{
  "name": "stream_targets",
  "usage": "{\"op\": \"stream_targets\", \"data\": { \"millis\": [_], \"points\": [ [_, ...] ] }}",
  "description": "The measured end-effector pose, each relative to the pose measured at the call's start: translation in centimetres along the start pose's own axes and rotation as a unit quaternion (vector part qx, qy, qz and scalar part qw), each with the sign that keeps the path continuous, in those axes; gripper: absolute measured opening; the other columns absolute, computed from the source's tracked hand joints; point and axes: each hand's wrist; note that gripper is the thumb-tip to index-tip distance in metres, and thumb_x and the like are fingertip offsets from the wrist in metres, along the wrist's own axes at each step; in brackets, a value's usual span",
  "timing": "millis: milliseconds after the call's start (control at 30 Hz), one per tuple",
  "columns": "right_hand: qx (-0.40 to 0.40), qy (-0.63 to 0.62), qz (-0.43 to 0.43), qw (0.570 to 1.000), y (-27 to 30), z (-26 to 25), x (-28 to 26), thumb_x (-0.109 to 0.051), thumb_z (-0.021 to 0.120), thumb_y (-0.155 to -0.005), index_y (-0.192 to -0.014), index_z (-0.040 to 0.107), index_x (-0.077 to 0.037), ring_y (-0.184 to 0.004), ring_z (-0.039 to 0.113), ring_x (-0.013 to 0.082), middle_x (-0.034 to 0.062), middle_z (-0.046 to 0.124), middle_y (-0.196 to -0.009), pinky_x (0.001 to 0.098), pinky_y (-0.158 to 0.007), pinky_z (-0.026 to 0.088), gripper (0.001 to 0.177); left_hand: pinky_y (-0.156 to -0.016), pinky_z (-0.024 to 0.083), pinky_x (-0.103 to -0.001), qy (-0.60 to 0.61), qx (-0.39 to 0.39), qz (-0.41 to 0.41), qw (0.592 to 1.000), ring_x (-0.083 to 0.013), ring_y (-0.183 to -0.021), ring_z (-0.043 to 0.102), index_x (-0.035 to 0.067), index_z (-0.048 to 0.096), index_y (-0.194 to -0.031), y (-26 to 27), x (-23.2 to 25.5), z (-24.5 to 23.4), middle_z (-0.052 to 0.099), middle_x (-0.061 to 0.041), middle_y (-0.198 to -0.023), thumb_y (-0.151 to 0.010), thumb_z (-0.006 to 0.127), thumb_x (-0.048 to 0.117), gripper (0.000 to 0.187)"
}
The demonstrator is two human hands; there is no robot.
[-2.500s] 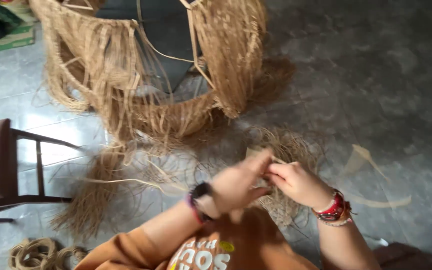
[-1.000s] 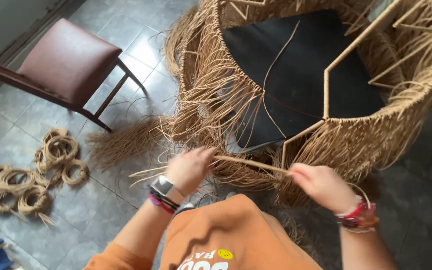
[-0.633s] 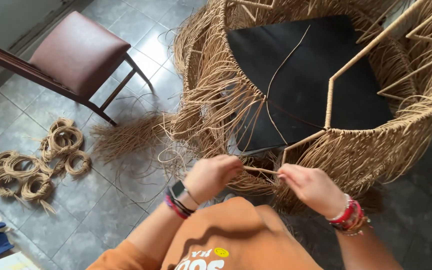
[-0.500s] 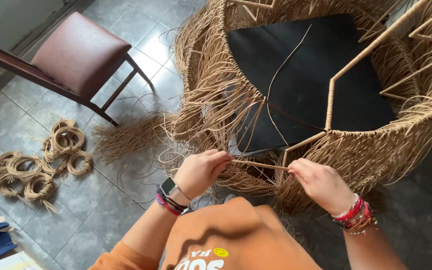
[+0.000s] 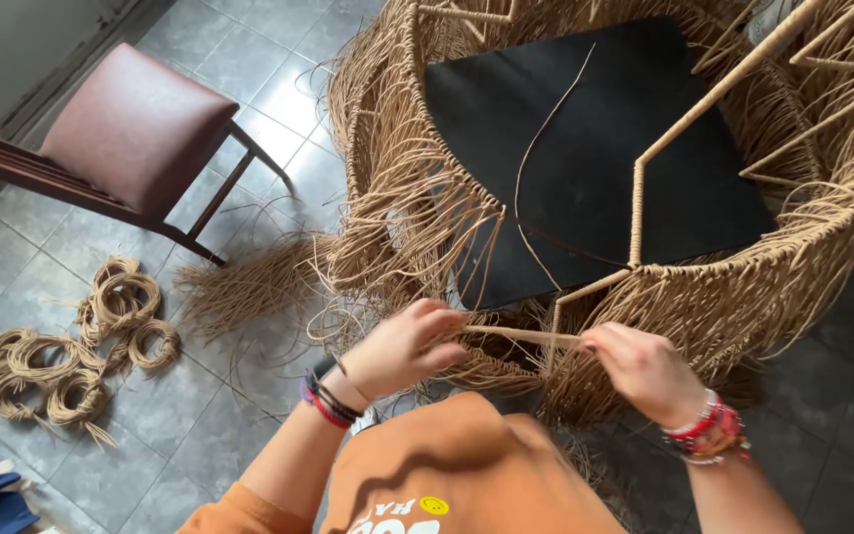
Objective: Weaving fiber strands onto a furniture frame to create a textured surface
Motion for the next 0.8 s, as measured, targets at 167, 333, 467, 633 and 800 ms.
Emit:
{"op": "stream_targets", "data": {
  "millis": [167, 333, 467, 633, 800],
  "points": [
    [0.035, -0.304, -0.043, 0.951, -1.0, -6.0, -1.2, -0.007, 0.048, -0.100, -0.108, 0.070, 0.000, -0.078, 0.070, 0.0174, 0.0072, 0.071, -0.089, 0.0291, -0.073, 0.058, 0.024, -0.097, 0.051, -0.047, 0.062, 0.391, 0.234, 0.888, -0.0361, -0.112, 0.059, 0.004, 0.062, -0.112, -0.6, 5.6, 0.3, 0.058, -0.019, -0.120, -0.101, 0.044, 0.004, 0.021],
    [0.164, -0.352, 0.041, 0.921, -7.7, -5.6, -1.1, -0.011, 0.048, -0.105, -0.111, 0.065, -0.002, -0.080, 0.062, 0.0156, 0.0103, 0.074, -0.101, 0.0283, -0.076, 0.055, 0.020, -0.085, 0.056, -0.048, 0.138, 0.229, 0.385, 0.883, -0.0383, -0.095, 0.064, -0.002, 0.064, -0.115, -6.0, 5.1, 6.5, 0.063, -0.022, -0.111, -0.105, 0.041, 0.016, 0.030],
    [0.189, -0.032, 0.280, 0.941, -12.8, 0.3, 3.3, -0.020, 0.057, -0.105, -0.117, 0.062, -0.029, -0.085, 0.073, 0.0362, 0.0024, 0.076, -0.099, 0.0474, -0.082, 0.055, 0.017, -0.088, 0.060, -0.050, -0.083, 0.233, 0.172, 0.954, -0.0472, -0.108, 0.066, -0.005, 0.048, -0.145, -13.0, -2.0, 11.8, 0.059, -0.030, -0.125, -0.091, 0.050, -0.003, 0.054],
    [0.063, 0.068, 0.249, 0.964, -12.5, 2.3, 1.2, -0.030, 0.059, -0.100, -0.117, 0.062, -0.029, -0.082, 0.076, 0.0280, -0.0002, 0.076, -0.096, 0.0454, -0.076, 0.060, 0.017, -0.064, 0.061, -0.047, -0.190, 0.237, 0.063, 0.951, -0.0391, -0.082, 0.069, 0.006, 0.044, -0.146, -18.5, -5.1, 13.8, 0.061, -0.023, -0.115, -0.091, 0.062, 0.014, 0.058],
    [0.238, -0.167, 0.203, 0.935, -8.4, 3.8, -3.8, 0.009, 0.060, -0.088, -0.153, 0.031, 0.007, -0.069, 0.070, 0.0323, 0.0197, 0.071, -0.096, 0.0461, -0.064, 0.058, 0.071, -0.066, 0.057, -0.053, -0.019, 0.170, -0.038, 0.984, -0.0418, -0.077, 0.072, 0.010, 0.065, -0.093, -16.9, -5.0, 16.4, 0.069, -0.016, -0.080, -0.102, 0.054, 0.033, 0.027]
  ]
}}
Point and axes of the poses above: each hand's wrist, its own y-axis away from the middle knuckle, its own z-axis out of the palm, x = y × z
